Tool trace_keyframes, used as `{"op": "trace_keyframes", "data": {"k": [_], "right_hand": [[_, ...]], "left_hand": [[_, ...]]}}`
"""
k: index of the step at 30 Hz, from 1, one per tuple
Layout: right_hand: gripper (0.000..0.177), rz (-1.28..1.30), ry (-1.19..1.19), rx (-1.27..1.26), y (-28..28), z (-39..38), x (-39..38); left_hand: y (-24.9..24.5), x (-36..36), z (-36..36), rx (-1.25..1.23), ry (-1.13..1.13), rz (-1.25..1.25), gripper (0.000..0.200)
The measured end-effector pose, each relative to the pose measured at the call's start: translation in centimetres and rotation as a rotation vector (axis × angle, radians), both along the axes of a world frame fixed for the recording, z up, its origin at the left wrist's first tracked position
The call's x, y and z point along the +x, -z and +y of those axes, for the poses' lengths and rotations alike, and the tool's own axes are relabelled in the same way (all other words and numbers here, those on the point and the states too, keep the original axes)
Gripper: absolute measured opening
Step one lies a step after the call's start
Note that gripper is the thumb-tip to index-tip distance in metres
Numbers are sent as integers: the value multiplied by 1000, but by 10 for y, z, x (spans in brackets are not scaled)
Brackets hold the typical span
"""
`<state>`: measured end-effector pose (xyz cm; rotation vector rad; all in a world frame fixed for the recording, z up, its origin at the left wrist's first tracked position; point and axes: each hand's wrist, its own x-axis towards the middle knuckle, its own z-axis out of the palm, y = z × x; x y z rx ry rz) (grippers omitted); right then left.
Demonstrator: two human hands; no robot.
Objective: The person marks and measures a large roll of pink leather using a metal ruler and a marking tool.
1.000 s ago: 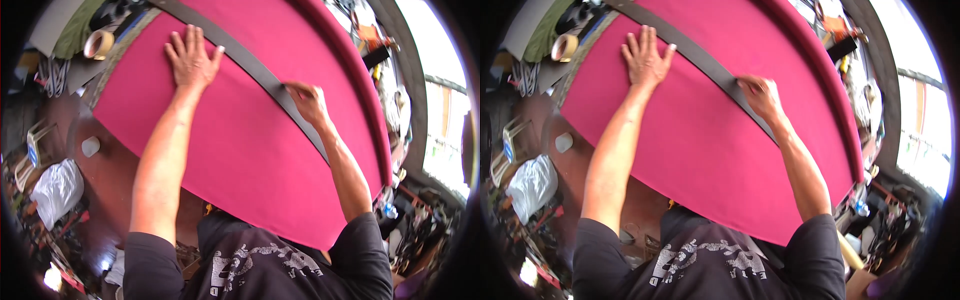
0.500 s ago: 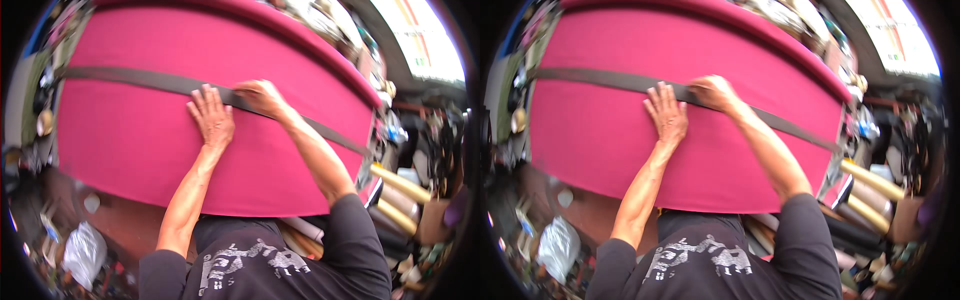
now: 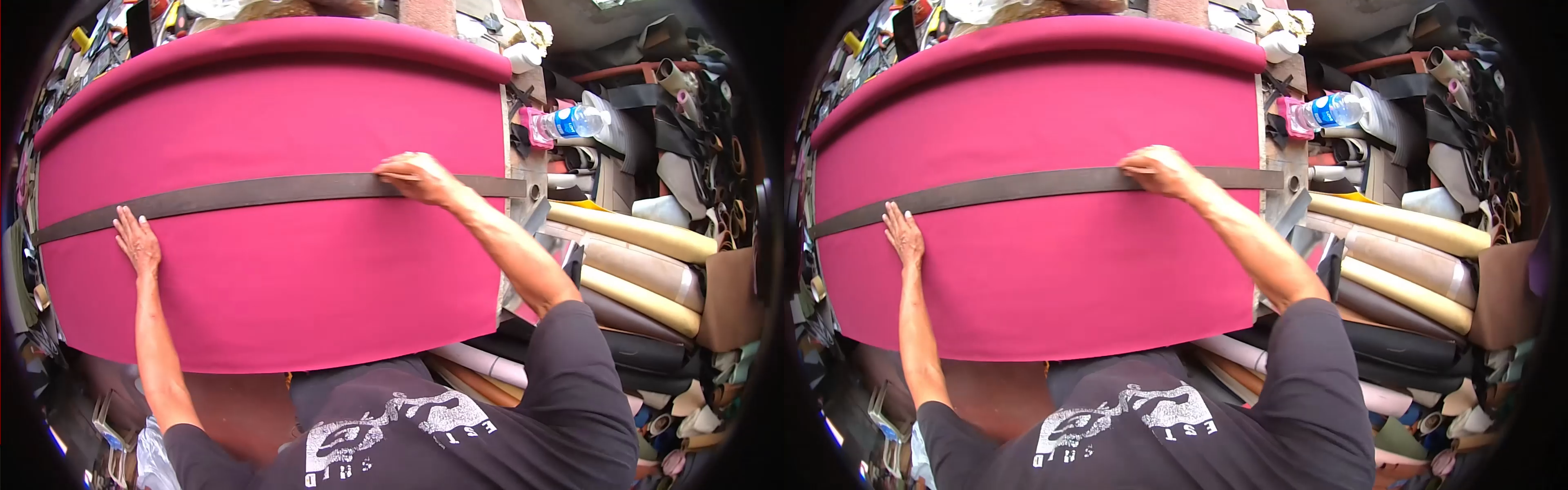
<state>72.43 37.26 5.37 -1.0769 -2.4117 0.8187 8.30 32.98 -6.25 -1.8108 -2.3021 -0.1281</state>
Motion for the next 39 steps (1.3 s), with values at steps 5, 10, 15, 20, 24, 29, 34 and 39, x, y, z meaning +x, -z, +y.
{"op": "trace_keyframes", "data": {"k": [5, 10, 15, 20, 24, 29, 34, 39], "right_hand": [[22, -106, 20, -23, -21, -26, 194], [20, -195, 131, -184, -40, -37, 291], [18, -415, 184, -215, -59, -30, 304], [29, -127, 828, -311, -118, -85, 242], [33, -119, 823, -571, -154, -174, 138], [29, -61, 918, -1012, -87, -362, 51], [59, 327, 1533, -1229, -45, -446, -27], [90, 539, 1755, -922, 21, -455, -46]], "left_hand": [[-30, 19, 4, -297, -180, -27, 58], [-26, 2, -59, -268, -258, -145, 60], [-41, -16, -198, -290, -779, -66, 73], [-18, -21, -303, 254, -1088, -1198, 68], [-44, 20, -265, 375, -1136, -1004, 45], [-13, -21, -274, 358, -1031, -869, 45], [-97, -10, -245, 393, -822, -959, 58], [-115, -105, -232, 435, -978, -1080, 48]]}}
